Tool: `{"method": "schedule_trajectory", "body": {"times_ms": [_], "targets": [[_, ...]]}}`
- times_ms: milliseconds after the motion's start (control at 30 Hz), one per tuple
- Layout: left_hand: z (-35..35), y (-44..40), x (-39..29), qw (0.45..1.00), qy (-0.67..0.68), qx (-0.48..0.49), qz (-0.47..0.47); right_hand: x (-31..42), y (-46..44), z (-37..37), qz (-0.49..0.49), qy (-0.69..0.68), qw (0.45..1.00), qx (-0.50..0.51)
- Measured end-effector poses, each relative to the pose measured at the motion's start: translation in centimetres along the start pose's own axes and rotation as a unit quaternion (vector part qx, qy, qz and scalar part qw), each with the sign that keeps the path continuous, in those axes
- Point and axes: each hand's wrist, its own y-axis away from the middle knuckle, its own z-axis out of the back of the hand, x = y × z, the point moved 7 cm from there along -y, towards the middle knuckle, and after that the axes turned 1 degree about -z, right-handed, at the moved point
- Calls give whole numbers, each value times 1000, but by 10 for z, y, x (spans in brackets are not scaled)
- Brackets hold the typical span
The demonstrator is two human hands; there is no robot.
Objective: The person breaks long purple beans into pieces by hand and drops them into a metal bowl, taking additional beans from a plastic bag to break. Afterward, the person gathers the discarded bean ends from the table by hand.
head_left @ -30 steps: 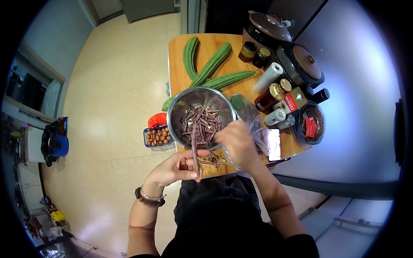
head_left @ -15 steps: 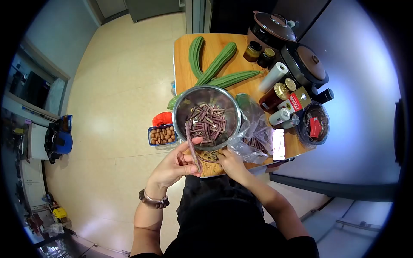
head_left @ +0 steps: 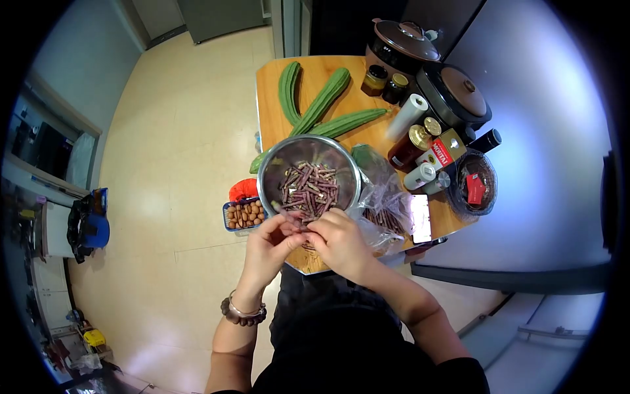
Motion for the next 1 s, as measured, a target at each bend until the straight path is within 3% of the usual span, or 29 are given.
{"method": "schedule_trajectory", "body": {"times_ms": [67,100,133,200,300,367,400,467,500,533,667,733,867,933,1000], "targets": [[13,-3,5,993,-14,-113,14,19,1,1,68,110,991,-35],[11,-5,7,989,57,-134,23,20,1,0,70,111,991,-35],[13,-6,7,989,58,-134,21,22,2,1,86,118,988,-56],[11,-5,30,956,234,-111,141,24,2,2,103,126,984,-76],[10,-7,39,933,291,-111,180,27,2,15,140,66,976,-155],[12,-7,43,917,329,-115,195,19,7,41,100,63,952,-282],[15,-6,43,917,335,-111,187,13,2,44,102,63,952,-282],[13,-4,41,916,340,-106,184,-26,-13,47,-7,39,963,-267],[11,-4,37,922,329,-101,179,-43,-25,33,-42,55,983,-172],[10,-6,31,928,317,-96,169,-47,-21,32,-41,57,982,-174],[12,-4,25,942,280,-101,155,-31,-16,16,-94,-108,989,-48],[12,-6,24,941,286,-97,154,-10,-16,9,27,-111,993,12],[8,-7,24,950,261,-71,154,3,-16,7,98,-63,993,0],[-6,-4,21,955,237,37,174,1,-18,13,115,-32,992,-40],[-15,3,17,958,192,72,198,-6,-22,18,130,-2,988,-81]]}}
